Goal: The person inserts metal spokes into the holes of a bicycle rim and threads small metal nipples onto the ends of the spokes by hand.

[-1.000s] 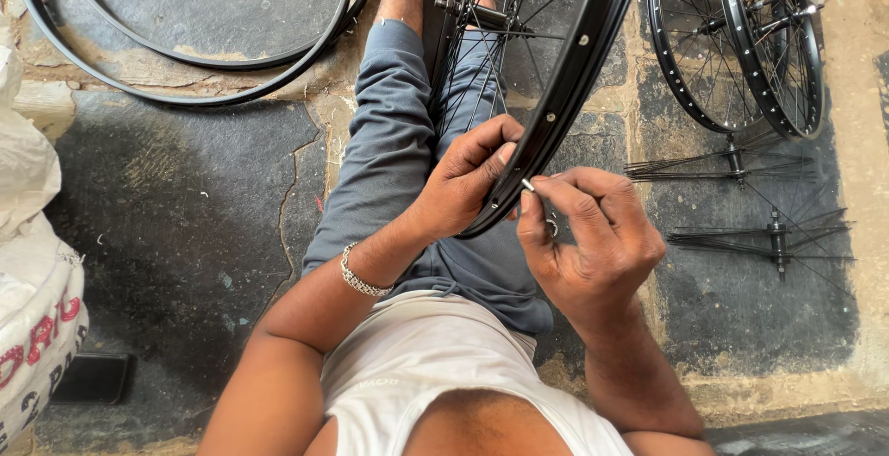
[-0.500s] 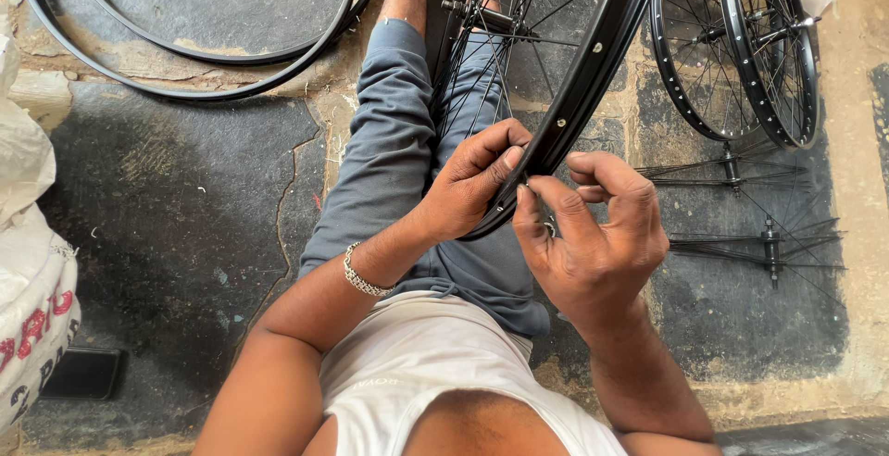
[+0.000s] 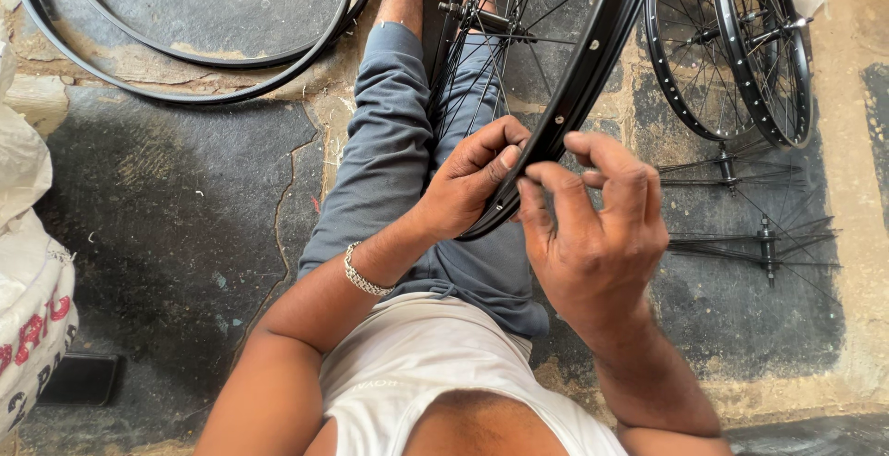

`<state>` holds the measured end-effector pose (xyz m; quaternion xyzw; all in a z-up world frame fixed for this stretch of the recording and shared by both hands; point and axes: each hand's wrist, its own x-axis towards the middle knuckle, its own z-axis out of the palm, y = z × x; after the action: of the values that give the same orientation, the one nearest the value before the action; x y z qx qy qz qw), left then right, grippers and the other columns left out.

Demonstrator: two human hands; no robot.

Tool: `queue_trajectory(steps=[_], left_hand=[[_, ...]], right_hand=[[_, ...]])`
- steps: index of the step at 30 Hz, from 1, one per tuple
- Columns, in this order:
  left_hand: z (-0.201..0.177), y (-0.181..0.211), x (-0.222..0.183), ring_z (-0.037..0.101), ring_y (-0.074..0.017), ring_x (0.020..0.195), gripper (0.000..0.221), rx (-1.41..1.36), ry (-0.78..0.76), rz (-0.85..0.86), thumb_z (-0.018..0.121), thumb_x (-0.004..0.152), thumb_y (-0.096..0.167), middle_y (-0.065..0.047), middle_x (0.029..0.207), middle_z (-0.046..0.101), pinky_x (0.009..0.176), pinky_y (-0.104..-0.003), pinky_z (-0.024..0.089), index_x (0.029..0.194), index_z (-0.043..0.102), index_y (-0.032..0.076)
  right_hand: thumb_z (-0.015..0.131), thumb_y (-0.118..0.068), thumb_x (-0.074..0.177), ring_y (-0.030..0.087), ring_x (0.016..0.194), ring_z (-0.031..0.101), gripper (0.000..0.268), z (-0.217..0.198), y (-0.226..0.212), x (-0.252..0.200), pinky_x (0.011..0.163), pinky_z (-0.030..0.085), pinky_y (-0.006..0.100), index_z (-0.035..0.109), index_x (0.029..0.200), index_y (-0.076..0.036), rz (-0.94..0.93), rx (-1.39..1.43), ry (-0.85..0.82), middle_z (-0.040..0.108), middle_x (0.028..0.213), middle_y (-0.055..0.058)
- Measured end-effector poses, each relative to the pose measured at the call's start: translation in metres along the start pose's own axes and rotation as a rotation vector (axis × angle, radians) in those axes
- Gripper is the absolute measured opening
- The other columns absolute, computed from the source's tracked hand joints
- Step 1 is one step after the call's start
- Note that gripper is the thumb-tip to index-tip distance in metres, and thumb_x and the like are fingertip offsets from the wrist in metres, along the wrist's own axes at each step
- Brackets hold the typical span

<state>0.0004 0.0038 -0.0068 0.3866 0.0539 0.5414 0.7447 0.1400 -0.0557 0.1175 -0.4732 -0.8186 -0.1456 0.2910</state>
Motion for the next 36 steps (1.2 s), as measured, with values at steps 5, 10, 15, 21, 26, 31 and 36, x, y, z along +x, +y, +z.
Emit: queue_trajectory(steps=[5, 10, 15, 21, 26, 31, 36], left_hand=[[-0.008, 0.011, 0.0, 0.059, -0.0084, 0.087, 0.024, -0.09, -0.142, -0.078, 0.054, 0.113, 0.028, -0.002, 0.103, 0.056, 0.074, -0.026, 0.054, 0.121, 0.052, 0.006], [-0.014, 0.014, 0.007, 0.052, -0.0051, 0.101, 0.03, 0.333, -0.105, 0.039, 0.048, 0.117, 0.029, -0.001, 0.108, 0.055, 0.092, -0.022, 0.047, 0.121, 0.054, 0.0], [-0.012, 0.007, 0.008, 0.053, -0.0067, 0.102, 0.036, 0.174, -0.007, -0.042, 0.048, 0.112, 0.031, -0.001, 0.109, 0.061, 0.093, -0.023, 0.047, 0.127, 0.058, 0.0], [-0.017, 0.016, 0.0, 0.048, -0.0041, 0.104, 0.022, 0.054, -0.135, -0.016, 0.054, 0.117, 0.026, 0.003, 0.109, 0.052, 0.095, -0.021, 0.042, 0.124, 0.053, 0.006], [-0.021, 0.016, -0.002, 0.047, -0.0051, 0.109, 0.02, 0.146, -0.125, -0.039, 0.053, 0.116, 0.025, 0.002, 0.113, 0.053, 0.102, -0.023, 0.042, 0.123, 0.054, 0.006], [-0.019, 0.004, 0.001, 0.052, -0.0082, 0.108, 0.032, 0.099, 0.023, -0.076, 0.047, 0.111, 0.027, -0.001, 0.117, 0.059, 0.097, -0.024, 0.044, 0.131, 0.057, 0.004], [-0.023, 0.007, -0.005, 0.049, -0.0068, 0.109, 0.026, 0.036, -0.068, -0.028, 0.049, 0.115, 0.026, 0.001, 0.114, 0.053, 0.099, -0.023, 0.042, 0.13, 0.055, 0.006]], right_hand=[[0.086, -0.017, 0.099, 0.025, 0.115, 0.06, 0.018, 0.004, -0.002, -0.003, 0.09, 0.054, 0.036, 0.073, 0.111, -0.012, -0.033, -0.035, 0.025, 0.058, 0.127, 0.006], [0.084, -0.014, 0.099, 0.023, 0.109, 0.06, 0.019, 0.007, -0.001, -0.003, 0.092, 0.054, 0.036, 0.075, 0.114, -0.008, -0.054, 0.015, 0.035, 0.059, 0.126, 0.006], [0.081, -0.013, 0.1, 0.023, 0.112, 0.062, 0.012, 0.01, -0.001, -0.001, 0.091, 0.055, 0.034, 0.075, 0.11, -0.008, -0.094, 0.008, 0.046, 0.059, 0.124, 0.007], [0.08, -0.02, 0.103, 0.026, 0.115, 0.06, 0.013, 0.01, 0.001, 0.001, 0.095, 0.056, 0.037, 0.074, 0.109, -0.01, -0.13, -0.102, 0.083, 0.059, 0.125, 0.007], [0.079, -0.019, 0.103, 0.026, 0.117, 0.061, 0.017, 0.015, -0.004, 0.001, 0.095, 0.057, 0.036, 0.075, 0.114, -0.007, -0.107, -0.028, 0.106, 0.058, 0.126, 0.008], [0.078, -0.012, 0.098, 0.026, 0.115, 0.062, 0.011, 0.018, -0.007, 0.004, 0.095, 0.057, 0.037, 0.074, 0.108, -0.008, -0.119, -0.009, 0.106, 0.06, 0.125, 0.008], [0.081, -0.015, 0.096, 0.027, 0.114, 0.061, 0.013, 0.013, -0.005, 0.004, 0.094, 0.056, 0.038, 0.073, 0.104, -0.008, -0.132, -0.054, 0.091, 0.061, 0.124, 0.007]])
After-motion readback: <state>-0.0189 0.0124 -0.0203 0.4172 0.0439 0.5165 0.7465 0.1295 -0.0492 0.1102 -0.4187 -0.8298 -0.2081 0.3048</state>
